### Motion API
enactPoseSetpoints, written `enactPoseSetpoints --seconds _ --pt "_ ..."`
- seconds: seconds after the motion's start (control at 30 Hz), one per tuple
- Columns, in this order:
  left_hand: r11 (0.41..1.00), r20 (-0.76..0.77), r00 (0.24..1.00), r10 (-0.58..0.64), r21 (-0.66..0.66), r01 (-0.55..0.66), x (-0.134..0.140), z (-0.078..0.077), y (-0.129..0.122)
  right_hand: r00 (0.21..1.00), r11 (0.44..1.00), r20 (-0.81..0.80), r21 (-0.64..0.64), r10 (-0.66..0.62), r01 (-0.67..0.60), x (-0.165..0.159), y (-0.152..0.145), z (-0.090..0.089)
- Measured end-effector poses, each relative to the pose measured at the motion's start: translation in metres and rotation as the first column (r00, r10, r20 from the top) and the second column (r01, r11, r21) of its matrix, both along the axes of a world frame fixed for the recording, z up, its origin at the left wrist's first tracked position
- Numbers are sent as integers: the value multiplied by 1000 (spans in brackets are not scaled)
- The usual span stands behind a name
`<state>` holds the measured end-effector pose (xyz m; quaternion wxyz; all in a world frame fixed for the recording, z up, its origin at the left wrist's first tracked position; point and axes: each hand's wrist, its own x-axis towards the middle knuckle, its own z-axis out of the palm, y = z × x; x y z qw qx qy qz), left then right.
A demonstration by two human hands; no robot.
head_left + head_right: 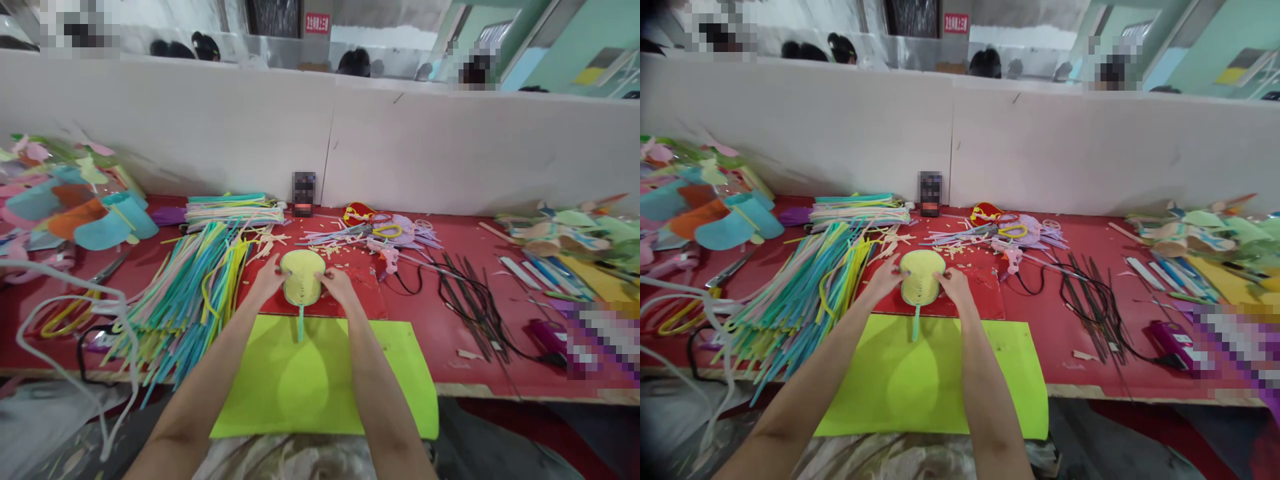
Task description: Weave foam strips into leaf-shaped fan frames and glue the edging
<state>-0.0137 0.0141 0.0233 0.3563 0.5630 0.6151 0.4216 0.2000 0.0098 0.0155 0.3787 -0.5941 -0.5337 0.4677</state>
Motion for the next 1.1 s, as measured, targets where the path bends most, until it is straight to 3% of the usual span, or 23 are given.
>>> enactPoseSetpoints --seconds 0.07,0.13,0.23,0.3,0.43,0.57,0.67,0.73,0.77,0.9,1.0,1.1 --pt "996 -287 956 55 88 -31 -10 11 -5 976 995 216 99 -34 13 0 -1 -1" --pt "978 -510 850 134 204 -32 -23 25 -7 929 971 360 238 -89 1 0 -1 -1" --pt "961 -690 694 203 278 -4 -55 45 -2 911 935 395 352 -120 -29 -3 0 0" --pt "955 -724 647 240 297 -23 -80 52 7 913 925 384 380 -138 -20 -6 0 1" --pt "962 -730 642 236 270 -46 -118 47 30 920 914 353 405 -172 15 -10 -2 0" --pt "974 -749 633 196 224 -36 -129 29 43 920 903 333 427 -207 49 -21 -2 6" --pt "955 -700 658 277 274 -110 -130 17 41 924 889 368 451 -108 -76 -49 10 21" --pt "948 -669 677 308 279 -155 -131 13 39 903 843 430 491 -14 -220 -79 24 34" --pt "947 -660 684 310 277 -162 -132 12 38 879 808 475 498 49 -314 -96 33 41" --pt "953 -625 728 282 269 -138 -137 11 36 718 702 688 460 106 -544 -161 67 53" --pt "955 -613 743 269 273 -120 -137 10 35 554 667 828 364 87 -650 -194 84 49" --pt "955 -623 735 267 270 -119 -137 8 35 470 669 878 295 92 -682 -208 92 40"
